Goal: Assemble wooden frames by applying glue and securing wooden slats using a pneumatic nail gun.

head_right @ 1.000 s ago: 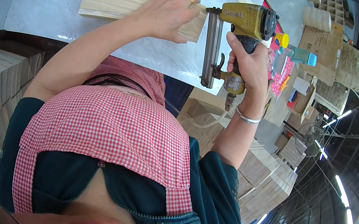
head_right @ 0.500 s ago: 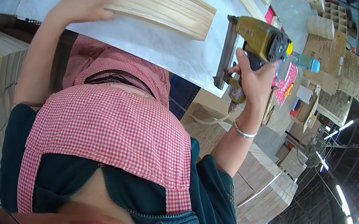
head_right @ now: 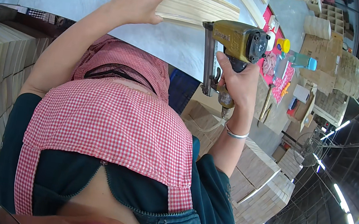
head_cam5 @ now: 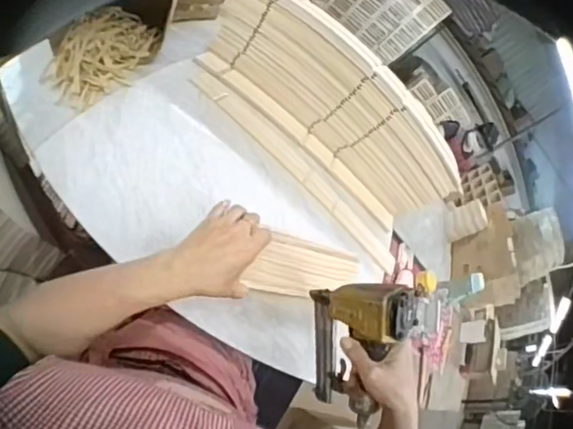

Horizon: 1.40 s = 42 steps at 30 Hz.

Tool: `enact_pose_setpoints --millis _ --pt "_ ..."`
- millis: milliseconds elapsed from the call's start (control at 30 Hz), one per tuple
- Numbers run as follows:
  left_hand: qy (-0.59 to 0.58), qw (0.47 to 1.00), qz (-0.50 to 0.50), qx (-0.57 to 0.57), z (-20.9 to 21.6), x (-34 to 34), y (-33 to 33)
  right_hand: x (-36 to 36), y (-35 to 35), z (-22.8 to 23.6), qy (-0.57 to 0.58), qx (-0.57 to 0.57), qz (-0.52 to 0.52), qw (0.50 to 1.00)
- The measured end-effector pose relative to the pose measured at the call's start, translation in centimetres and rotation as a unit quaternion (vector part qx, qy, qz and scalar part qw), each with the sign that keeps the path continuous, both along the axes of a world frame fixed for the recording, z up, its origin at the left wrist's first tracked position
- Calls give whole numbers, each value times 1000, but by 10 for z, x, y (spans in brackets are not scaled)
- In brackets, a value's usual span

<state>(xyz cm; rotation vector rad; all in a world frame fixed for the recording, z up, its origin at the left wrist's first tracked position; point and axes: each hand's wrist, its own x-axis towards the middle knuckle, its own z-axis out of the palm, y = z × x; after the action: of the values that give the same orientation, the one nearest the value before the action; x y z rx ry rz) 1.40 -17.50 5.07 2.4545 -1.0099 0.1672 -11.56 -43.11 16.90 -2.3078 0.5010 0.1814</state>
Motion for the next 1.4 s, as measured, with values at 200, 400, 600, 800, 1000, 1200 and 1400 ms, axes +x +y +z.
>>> enact_pose_setpoints --millis 200,400,600,800,1000,1200,1400 --pt "39 998 36 15 4 -2 -7 0 -2 -3 11 7 13 1000" --pt "28 999 26 19 3 -2 -3 -1 3 -3 10 15 3 1000" --pt "62 997 33 23 -1 2 -4 -2 2 -6 9 30 -12 999" --pt "61 998 25 8 -5 3 -2 -4 6 -10 21 26 -42 999" --pt "-92 985 6 -144 -49 3 20 -2 28 0 -1 -26 -24 999" --pt "280 948 -18 -151 -43 1 55 -4 62 8 -1 23 5 1000" --pt "262 917 -81 -289 -52 -1 50 0 93 4 73 22 64 995"
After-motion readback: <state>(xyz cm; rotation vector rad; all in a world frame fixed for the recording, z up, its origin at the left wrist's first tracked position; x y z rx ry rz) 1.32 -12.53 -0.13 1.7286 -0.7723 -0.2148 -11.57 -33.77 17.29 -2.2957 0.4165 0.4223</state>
